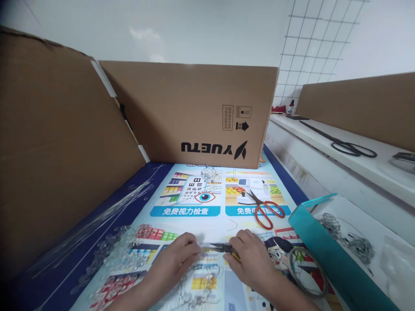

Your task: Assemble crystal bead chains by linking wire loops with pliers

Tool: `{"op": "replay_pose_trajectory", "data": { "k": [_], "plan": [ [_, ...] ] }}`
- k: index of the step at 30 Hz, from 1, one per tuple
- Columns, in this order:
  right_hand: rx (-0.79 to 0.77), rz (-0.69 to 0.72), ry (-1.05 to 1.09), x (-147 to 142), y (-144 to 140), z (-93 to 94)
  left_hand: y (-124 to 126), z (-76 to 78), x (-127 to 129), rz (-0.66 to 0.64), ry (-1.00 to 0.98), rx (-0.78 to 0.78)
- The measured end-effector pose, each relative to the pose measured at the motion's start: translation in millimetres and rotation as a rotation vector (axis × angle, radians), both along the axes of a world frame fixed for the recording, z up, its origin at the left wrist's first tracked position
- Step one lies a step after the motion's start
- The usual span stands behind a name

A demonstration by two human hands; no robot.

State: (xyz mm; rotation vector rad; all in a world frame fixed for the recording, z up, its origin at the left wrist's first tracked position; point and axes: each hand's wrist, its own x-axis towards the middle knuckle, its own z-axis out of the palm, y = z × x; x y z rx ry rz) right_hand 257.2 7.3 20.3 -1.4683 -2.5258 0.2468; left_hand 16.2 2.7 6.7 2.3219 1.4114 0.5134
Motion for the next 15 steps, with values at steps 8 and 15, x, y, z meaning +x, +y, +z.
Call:
{"op": "replay_pose_trajectory", "data": {
  "k": [8,15],
  "plan": [
    [0.07,-0.067,-0.024,-7.8,-2.8,-3.4,-4.0,-2.8,5.3,0.012,-0.002,0.044],
    [0.068,-0.029,0.046,-5.9,-3.9,-2.0,3.8,4.4,-8.7,0.009,-0.313,0.002]
  ]
}}
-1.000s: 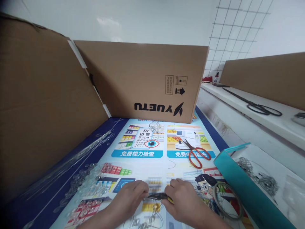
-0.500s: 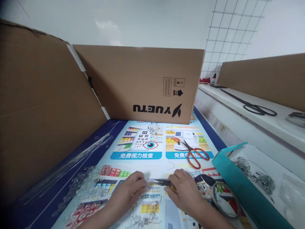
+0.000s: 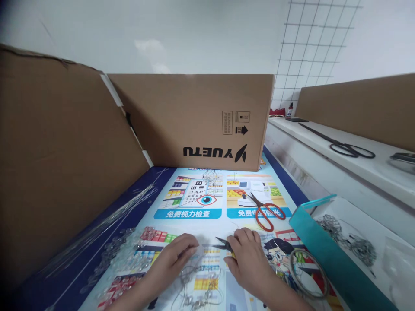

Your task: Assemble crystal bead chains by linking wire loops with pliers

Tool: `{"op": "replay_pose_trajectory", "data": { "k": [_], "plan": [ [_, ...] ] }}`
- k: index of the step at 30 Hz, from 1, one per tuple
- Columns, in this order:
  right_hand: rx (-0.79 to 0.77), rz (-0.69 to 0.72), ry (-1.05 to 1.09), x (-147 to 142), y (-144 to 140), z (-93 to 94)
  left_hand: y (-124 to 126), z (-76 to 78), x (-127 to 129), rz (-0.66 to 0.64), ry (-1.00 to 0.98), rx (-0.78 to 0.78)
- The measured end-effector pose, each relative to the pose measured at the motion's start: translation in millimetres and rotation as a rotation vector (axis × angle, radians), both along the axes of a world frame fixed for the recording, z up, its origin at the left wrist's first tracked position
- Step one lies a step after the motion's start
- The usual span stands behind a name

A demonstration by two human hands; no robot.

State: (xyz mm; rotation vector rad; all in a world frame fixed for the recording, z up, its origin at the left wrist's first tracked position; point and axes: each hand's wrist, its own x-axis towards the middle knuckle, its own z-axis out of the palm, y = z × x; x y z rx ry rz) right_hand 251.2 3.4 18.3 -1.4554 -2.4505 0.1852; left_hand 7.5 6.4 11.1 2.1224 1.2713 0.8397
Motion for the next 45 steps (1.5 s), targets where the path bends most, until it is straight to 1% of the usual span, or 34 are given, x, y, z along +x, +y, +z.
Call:
{"op": "replay_pose_trajectory", "data": {
  "k": [4,6,8,10,12,14,16,19,22,24,27,29,32,36,39,42,45],
  "plan": [
    [0.018,0.115,0.123,1.4,0.6,1.5,0.5,6.2,-14.4,0.078,-0.02,0.072],
    [0.01,0.186,0.175,0.5,-1.1,2.3,-8.0,6.9,-20.7,0.106,0.024,0.111],
    [-0.009,0.233,0.214,-1.5,-3.9,2.4,-21.9,4.8,-24.2,0.103,0.104,0.154],
    [-0.032,0.258,0.239,-4.1,-7.2,1.9,-36.9,0.4,-24.2,0.061,0.207,0.193],
    [-0.06,0.273,0.242,-6.5,-10.1,1.3,-48.4,-5.4,-21.4,-0.044,0.311,0.208],
    [-0.092,0.291,0.226,-8.5,-12.1,1.4,-54.2,-12.3,-17.6,-0.144,0.401,0.211],
    [-0.117,0.295,0.196,-10.0,-13.3,2.4,-55.1,-19.9,-14.3,-0.207,0.465,0.222],
    [-0.144,0.281,0.162,-11.7,-14.0,4.4,-53.0,-31.8,-11.9,-0.229,0.518,0.264],
    [-0.157,0.284,0.153,-12.6,-14.0,4.3,-52.8,-41.5,-11.9,-0.202,0.547,0.334],
    [-0.147,0.291,0.15,-12.4,-14.0,2.6,-54.5,-44.7,-12.4,-0.163,0.568,0.359],
    [-0.113,0.297,0.139,-10.9,-14.2,-1.3,-57.4,-44.1,-12.8,-0.095,0.598,0.325],
    [-0.092,0.308,0.133,-9.9,-14.4,-3.5,-57.7,-42.1,-12.5,-0.078,0.593,0.311],
    [-0.074,0.33,0.129,-9.2,-14.7,-4.6,-55.2,-39.2,-11.8,-0.091,0.57,0.314],
    [-0.074,0.338,0.128,-9.4,-15.1,-2.5,-52.4,-34.5,-13.1,-0.151,0.574,0.313],
    [-0.079,0.332,0.143,-9.4,-14.8,-1.7,-53.6,-31.7,-14.9,-0.113,0.547,0.324],
    [-0.085,0.331,0.163,-9.1,-13.8,-2.9,-55.2,-32.5,-14.7,-0.113,0.511,0.319],
    [-0.091,0.341,0.163,-8.6,-12.5,-4.4,-55.5,-37.3,-12.5,-0.113,0.503,0.294]
  ]
}}
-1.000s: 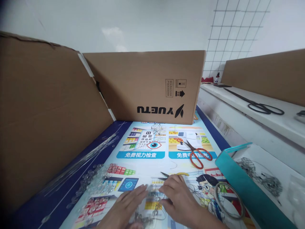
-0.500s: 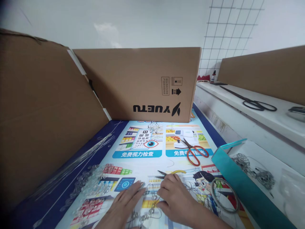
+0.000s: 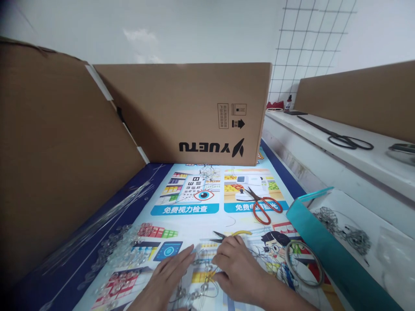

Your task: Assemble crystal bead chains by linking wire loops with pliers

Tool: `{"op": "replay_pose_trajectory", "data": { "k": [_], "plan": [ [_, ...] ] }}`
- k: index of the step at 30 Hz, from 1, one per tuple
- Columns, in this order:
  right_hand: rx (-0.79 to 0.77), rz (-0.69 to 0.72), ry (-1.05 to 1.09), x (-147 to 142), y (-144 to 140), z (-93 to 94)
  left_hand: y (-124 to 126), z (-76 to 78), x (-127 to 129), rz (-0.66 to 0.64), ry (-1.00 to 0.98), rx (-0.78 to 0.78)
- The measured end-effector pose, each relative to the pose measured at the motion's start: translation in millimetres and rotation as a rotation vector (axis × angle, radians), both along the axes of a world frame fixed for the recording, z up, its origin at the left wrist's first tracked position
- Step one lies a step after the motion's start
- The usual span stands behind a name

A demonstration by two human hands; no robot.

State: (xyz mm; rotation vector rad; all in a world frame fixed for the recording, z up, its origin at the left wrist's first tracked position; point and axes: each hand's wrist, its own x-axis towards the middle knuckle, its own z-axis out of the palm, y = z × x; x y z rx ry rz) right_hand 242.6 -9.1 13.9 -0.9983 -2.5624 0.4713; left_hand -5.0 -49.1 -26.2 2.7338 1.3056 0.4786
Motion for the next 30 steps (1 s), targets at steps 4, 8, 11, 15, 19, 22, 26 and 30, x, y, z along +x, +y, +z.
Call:
{"op": "replay_pose_trajectory", "data": {
  "k": [4,8,11,15,19,22,26,30],
  "plan": [
    [0.001,0.018,-0.013,0.6,0.7,-0.7,2.3,-2.6,1.6,-0.001,0.001,-0.02],
    [-0.005,0.053,-0.046,1.1,0.2,0.2,5.0,9.4,0.6,-0.067,0.025,-0.056],
    [-0.008,0.059,-0.053,0.9,-0.5,1.2,6.2,14.6,0.2,-0.051,0.043,-0.089],
    [-0.021,-0.005,-0.028,1.0,-0.1,0.9,6.9,3.6,1.1,-0.073,0.041,-0.081],
    [-0.041,-0.034,-0.025,1.7,1.8,-1.4,4.4,-3.6,1.6,0.023,0.051,-0.041],
    [-0.051,-0.039,-0.02,1.9,2.3,-3.0,2.8,0.0,0.6,0.032,0.047,-0.003],
    [-0.047,-0.033,-0.01,2.1,2.0,-2.4,-0.5,2.3,4.1,-0.025,0.017,0.057],
    [-0.05,-0.013,0.01,2.0,1.5,1.2,-7.9,-1.4,15.9,-0.086,0.001,0.087]
  ]
}}
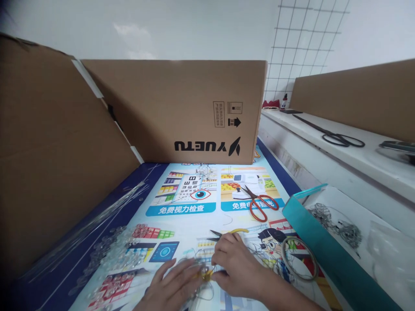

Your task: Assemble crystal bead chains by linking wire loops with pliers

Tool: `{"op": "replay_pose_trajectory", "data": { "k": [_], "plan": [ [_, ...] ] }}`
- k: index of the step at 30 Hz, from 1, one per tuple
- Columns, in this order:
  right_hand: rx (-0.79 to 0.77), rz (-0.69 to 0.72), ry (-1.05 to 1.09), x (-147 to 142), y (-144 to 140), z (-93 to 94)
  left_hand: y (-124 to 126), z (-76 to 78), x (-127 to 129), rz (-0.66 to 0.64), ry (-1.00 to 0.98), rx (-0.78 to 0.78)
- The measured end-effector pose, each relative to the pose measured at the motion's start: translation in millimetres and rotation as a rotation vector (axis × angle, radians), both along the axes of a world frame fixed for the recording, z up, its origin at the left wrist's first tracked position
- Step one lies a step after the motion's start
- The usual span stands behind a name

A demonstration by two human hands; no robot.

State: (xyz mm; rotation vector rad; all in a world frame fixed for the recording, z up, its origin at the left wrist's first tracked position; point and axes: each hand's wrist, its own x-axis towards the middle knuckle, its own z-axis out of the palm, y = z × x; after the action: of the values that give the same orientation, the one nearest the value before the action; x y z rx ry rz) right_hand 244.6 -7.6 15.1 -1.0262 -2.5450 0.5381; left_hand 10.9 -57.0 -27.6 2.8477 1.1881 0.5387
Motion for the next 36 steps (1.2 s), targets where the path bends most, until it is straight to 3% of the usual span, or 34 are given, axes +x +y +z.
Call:
{"op": "replay_pose_trajectory", "data": {
  "k": [10,18,28,36],
  "plan": [
    [0.091,0.053,-0.111,4.3,0.5,15.3,0.8,9.5,4.4,-0.056,0.014,-0.04],
    [0.199,0.03,-0.23,2.9,-2.0,14.8,3.0,13.2,2.8,-0.093,0.003,-0.079],
    [0.16,-0.014,-0.224,0.4,-1.2,15.3,10.3,11.8,-2.7,-0.191,-0.09,-0.223],
    [0.159,-0.044,-0.203,-2.2,0.6,11.8,13.9,12.5,-4.7,-0.242,-0.098,-0.244]
  ]
}}
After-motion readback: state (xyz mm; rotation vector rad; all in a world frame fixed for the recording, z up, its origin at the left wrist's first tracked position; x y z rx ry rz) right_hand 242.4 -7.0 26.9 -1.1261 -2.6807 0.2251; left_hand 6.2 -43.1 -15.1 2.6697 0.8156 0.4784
